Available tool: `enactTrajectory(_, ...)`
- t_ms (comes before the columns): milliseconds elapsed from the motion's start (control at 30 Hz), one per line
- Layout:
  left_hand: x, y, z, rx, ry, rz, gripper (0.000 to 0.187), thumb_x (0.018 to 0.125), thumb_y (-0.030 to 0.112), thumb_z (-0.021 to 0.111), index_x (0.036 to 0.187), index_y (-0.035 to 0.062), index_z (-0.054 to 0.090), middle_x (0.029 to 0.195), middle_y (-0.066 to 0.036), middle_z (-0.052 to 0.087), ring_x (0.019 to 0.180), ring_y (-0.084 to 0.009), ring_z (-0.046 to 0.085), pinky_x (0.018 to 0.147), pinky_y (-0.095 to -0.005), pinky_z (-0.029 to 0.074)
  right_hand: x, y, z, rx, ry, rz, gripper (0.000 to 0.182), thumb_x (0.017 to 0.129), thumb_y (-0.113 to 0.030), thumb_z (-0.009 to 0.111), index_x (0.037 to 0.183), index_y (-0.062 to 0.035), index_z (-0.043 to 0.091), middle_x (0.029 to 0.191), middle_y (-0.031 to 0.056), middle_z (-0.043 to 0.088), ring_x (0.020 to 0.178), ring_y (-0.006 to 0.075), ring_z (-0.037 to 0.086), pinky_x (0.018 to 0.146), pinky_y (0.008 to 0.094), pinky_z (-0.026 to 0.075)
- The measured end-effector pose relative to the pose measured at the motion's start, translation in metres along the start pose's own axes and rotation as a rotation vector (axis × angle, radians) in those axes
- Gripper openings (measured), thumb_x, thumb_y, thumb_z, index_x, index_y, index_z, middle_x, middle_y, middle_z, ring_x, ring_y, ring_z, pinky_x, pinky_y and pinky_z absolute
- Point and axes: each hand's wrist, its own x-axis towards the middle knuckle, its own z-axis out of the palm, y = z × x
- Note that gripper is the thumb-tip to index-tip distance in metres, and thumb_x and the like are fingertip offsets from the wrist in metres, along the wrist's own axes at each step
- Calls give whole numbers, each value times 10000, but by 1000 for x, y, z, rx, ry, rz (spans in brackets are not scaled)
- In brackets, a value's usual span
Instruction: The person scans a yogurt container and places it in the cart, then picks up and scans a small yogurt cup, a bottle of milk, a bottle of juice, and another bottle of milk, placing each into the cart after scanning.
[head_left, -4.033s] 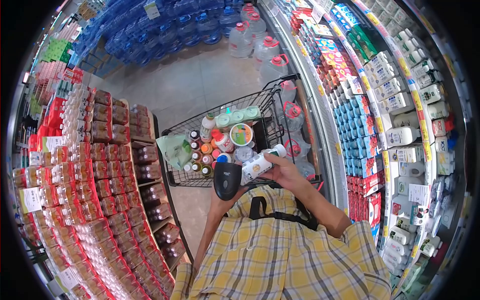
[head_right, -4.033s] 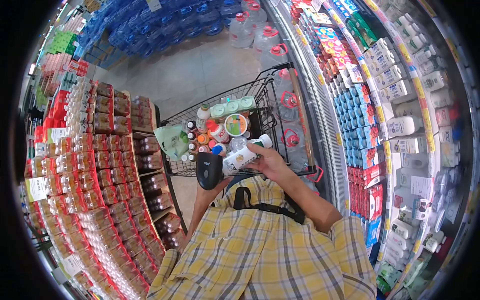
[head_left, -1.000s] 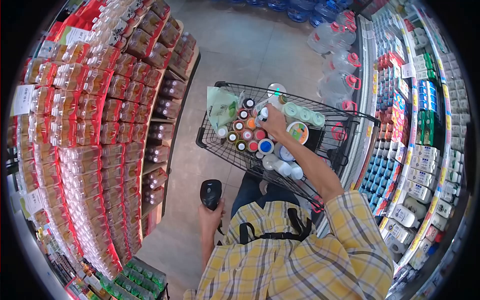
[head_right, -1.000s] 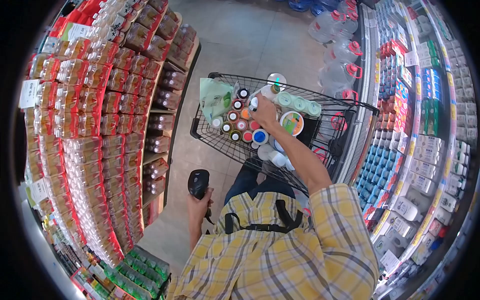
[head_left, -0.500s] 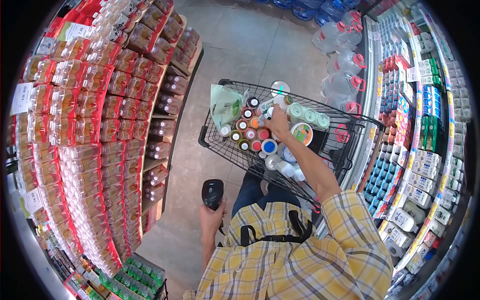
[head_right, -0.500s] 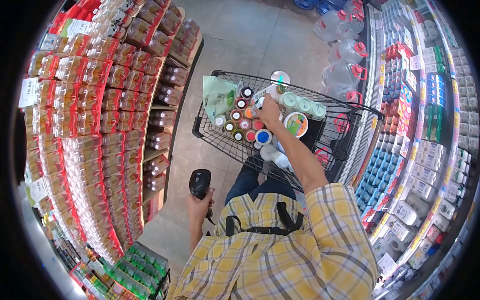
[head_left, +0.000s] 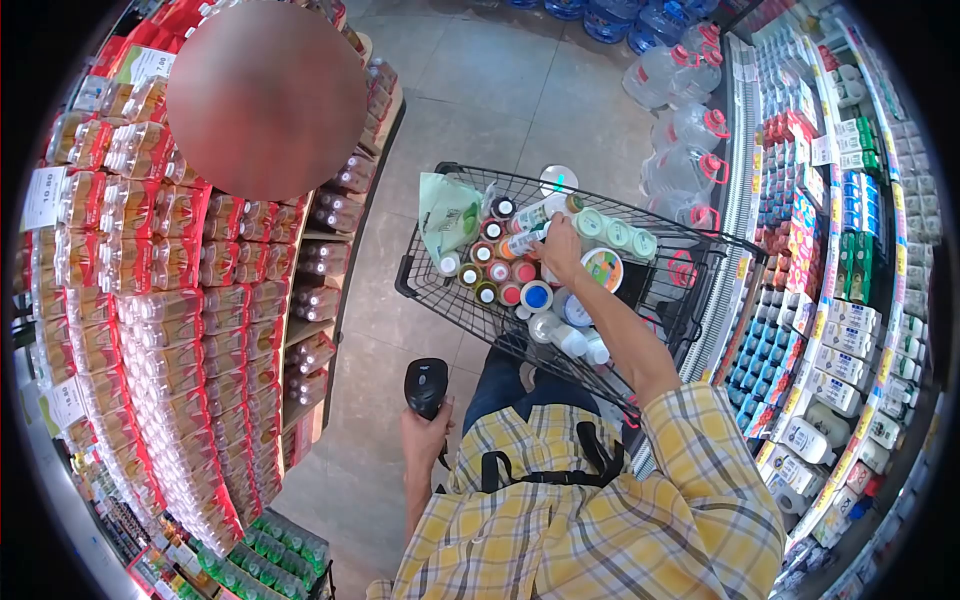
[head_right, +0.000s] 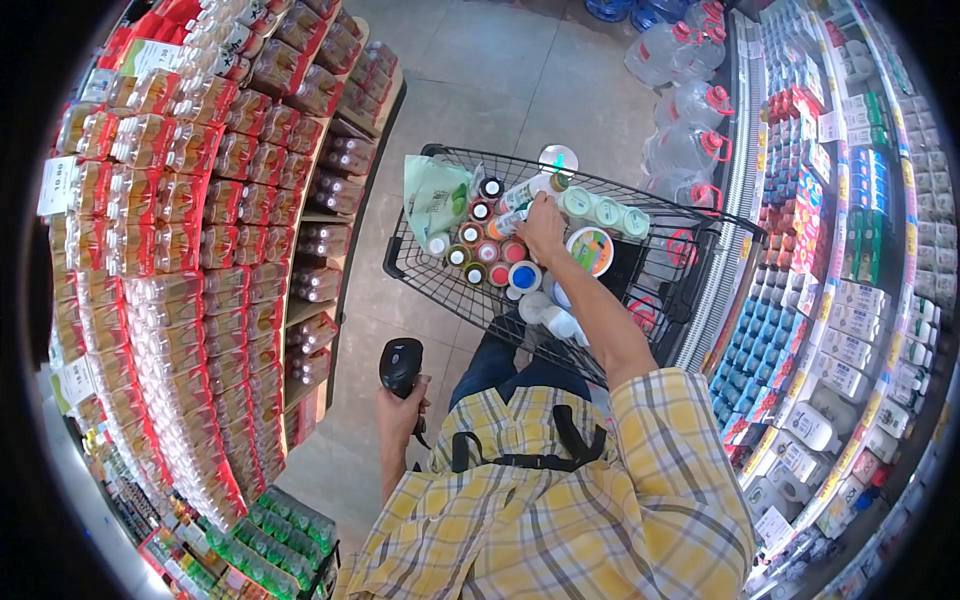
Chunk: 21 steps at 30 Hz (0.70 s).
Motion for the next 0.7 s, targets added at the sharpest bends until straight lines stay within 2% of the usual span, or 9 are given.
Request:
enactTrajectory(367, -2, 3, 4, 24, -6, 10, 235, 830, 154, 743, 986, -11, 681, 673, -32, 620, 515, -107, 581, 468, -254, 439, -6, 8, 4, 53, 89, 17, 632, 701, -154, 828, 1153, 26, 424, 1124, 268, 514, 1040, 442, 564, 886, 468, 481)
enactTrajectory(667, -1, 6, 8, 21, -22, 34, 243, 828, 151, 745, 991, -17, 677, 670, -28, 612, 514, -110, 580, 468, -253, 437, -23, 11, -8, 195, 78, -1, 648, 725, -83, 762, 1232, 54, 383, 1126, 299, 497, 1064, 474, 533, 905, 485, 466)
enactTrajectory(700, 0, 8, 10, 24, -15, 48, 235, 825, 173, 750, 936, -17, 667, 648, -36, 612, 516, -116, 592, 477, -260, 452, -27, 13, -11, 213, 100, -16, 639, 737, -98, 750, 1241, 47, 386, 1133, 295, 499, 1068, 473, 531, 907, 491, 462)
